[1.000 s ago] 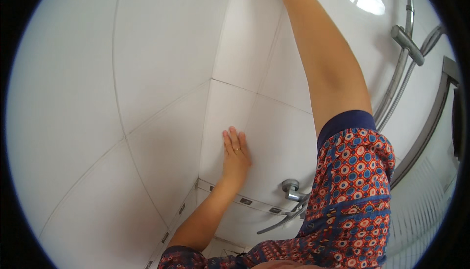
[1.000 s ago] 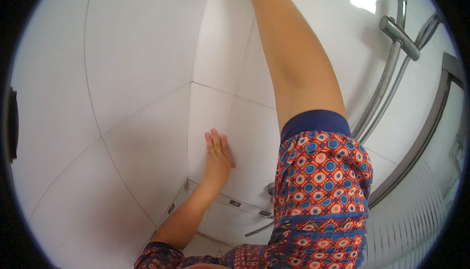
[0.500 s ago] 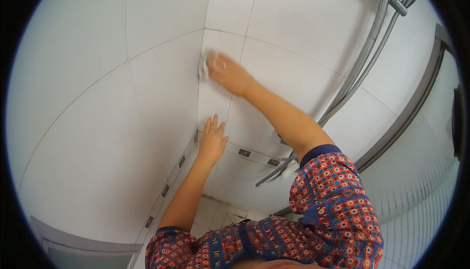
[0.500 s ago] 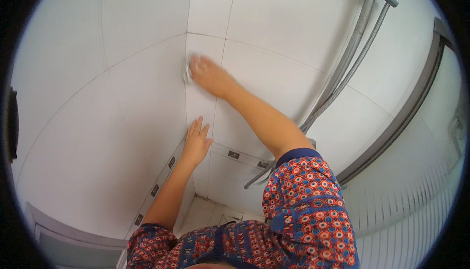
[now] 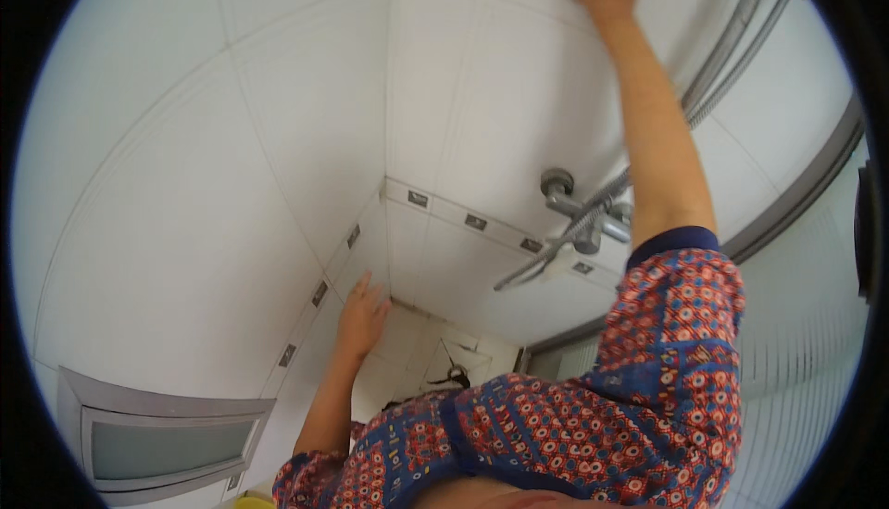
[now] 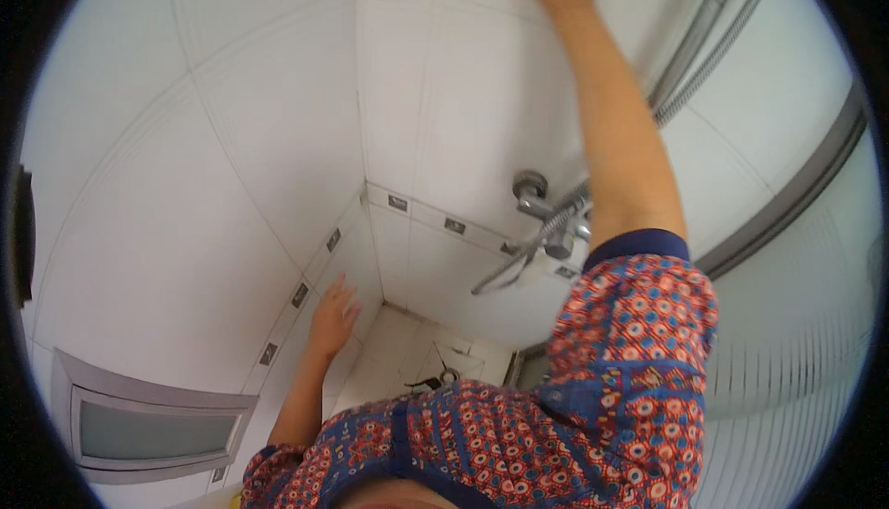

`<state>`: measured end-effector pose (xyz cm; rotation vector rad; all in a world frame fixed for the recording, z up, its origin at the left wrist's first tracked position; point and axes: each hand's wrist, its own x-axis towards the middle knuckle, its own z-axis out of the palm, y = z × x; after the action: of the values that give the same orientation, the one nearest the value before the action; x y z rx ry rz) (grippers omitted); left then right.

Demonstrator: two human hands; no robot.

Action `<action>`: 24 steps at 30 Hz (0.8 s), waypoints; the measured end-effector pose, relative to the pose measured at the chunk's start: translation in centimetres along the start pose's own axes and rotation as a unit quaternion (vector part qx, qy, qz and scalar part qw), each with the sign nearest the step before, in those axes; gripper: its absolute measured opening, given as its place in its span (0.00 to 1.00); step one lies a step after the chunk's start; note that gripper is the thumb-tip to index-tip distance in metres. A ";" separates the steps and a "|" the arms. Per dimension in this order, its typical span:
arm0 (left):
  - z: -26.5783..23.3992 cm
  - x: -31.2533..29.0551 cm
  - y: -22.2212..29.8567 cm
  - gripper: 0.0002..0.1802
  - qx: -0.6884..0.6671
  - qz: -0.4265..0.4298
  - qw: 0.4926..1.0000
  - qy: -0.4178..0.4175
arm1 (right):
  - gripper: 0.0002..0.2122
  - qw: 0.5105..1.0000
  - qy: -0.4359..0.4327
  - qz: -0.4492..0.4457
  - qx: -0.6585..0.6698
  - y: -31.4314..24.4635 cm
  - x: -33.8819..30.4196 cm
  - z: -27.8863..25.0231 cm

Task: The person wipes a white wall-mounted radiator with a cloth, then cleans the tiled walls and the glass door of a shower enclosure. The person uses a cloth to wipe the surfaces in a systematic manner.

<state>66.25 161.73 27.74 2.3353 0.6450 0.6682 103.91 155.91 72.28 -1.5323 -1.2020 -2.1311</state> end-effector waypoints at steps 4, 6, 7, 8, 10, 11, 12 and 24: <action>0.0 1.6 3.1 0.20 -0.009 0.074 0.997 0.013 | 0.18 0.967 -0.125 -0.147 0.168 -9.0 -11.5 -0.3; 0.6 2.5 5.7 0.20 -0.058 0.094 0.993 -0.034 | 0.15 0.940 -0.199 -0.215 0.175 -11.4 -17.1 -1.8; 0.8 2.8 6.4 0.20 -0.082 0.109 0.989 -0.051 | 0.16 0.914 -0.234 -0.250 0.218 -12.0 -19.6 -2.6; 0.8 2.8 6.6 0.21 -0.085 0.117 0.988 -0.047 | 0.18 0.885 -0.263 -0.282 0.262 -12.6 -21.1 -3.4; 0.6 3.2 6.5 0.24 -0.093 0.126 0.987 -0.026 | 0.19 0.822 -0.423 -0.170 0.342 -15.2 -20.9 -5.6; 1.2 3.6 6.8 0.25 -0.182 0.075 0.980 0.011 | 0.19 0.737 -0.501 -0.019 0.453 -16.1 -20.6 -6.2; 1.8 3.9 7.2 0.26 -0.273 0.023 0.961 0.046 | 0.19 0.615 -0.559 0.131 0.540 -17.1 -20.2 -6.9; 0.9 4.5 8.6 0.26 -0.122 0.012 0.987 0.101 | 0.18 -0.016 -0.452 0.590 0.669 -25.9 -22.7 -17.4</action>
<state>72.51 158.06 34.24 2.0680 0.5875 0.9474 85.65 153.63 38.35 -1.1177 -0.5333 1.3945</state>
